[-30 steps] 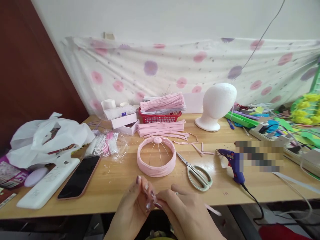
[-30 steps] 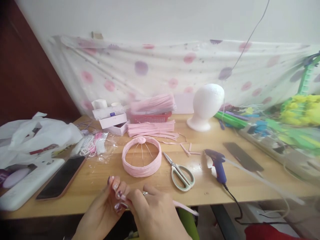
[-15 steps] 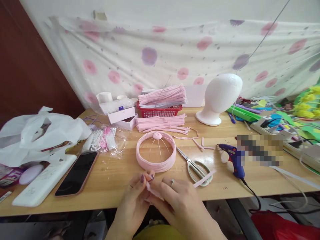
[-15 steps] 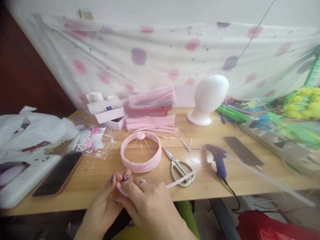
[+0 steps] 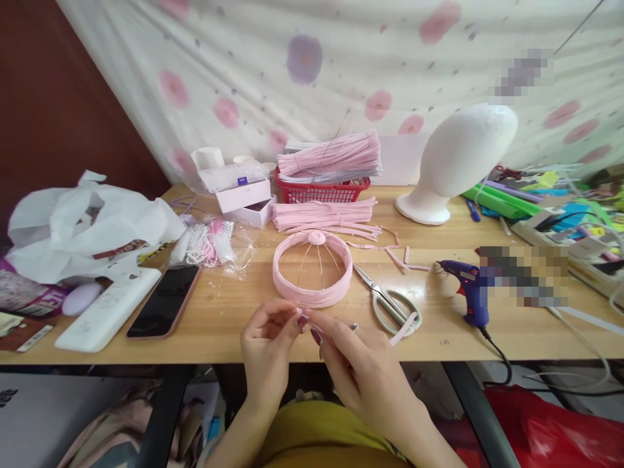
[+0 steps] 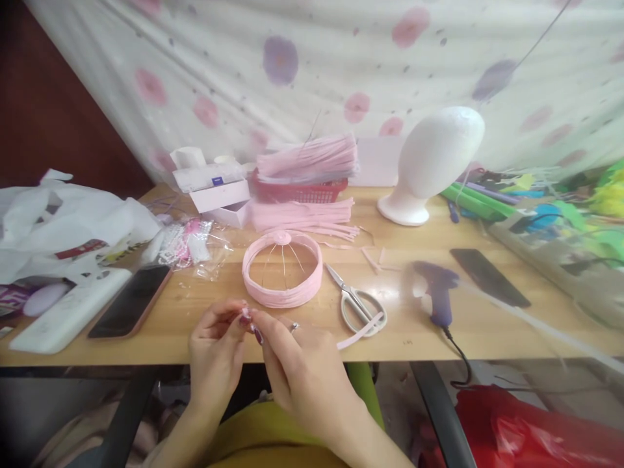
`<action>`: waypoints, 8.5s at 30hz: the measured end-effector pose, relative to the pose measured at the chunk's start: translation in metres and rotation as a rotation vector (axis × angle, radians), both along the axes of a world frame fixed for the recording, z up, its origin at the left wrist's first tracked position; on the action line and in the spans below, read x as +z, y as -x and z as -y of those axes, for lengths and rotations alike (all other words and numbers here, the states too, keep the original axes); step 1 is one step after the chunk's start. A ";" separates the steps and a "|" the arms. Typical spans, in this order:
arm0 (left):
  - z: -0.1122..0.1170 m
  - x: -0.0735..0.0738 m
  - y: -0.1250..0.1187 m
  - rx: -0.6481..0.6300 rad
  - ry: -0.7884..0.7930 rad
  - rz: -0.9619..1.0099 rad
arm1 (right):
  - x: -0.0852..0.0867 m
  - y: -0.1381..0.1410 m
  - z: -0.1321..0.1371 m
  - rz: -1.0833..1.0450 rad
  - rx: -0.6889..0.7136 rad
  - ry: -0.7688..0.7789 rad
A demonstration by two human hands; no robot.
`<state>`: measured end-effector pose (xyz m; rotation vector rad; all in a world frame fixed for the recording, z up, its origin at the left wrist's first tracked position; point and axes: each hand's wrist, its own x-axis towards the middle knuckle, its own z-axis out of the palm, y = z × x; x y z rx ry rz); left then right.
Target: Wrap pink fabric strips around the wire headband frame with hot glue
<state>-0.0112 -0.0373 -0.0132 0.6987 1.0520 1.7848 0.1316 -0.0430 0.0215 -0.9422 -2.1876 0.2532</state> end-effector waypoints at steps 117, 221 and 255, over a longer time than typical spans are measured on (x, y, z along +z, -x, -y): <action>0.002 -0.015 0.005 -0.124 -0.302 -0.394 | -0.003 -0.015 -0.020 -0.506 0.269 0.666; -0.054 0.002 0.041 0.066 -0.180 -1.301 | 0.008 -0.106 -0.018 0.033 -0.387 0.153; -0.023 -0.016 0.052 0.135 -0.192 -1.080 | -0.027 -0.029 -0.038 -0.087 -0.134 0.315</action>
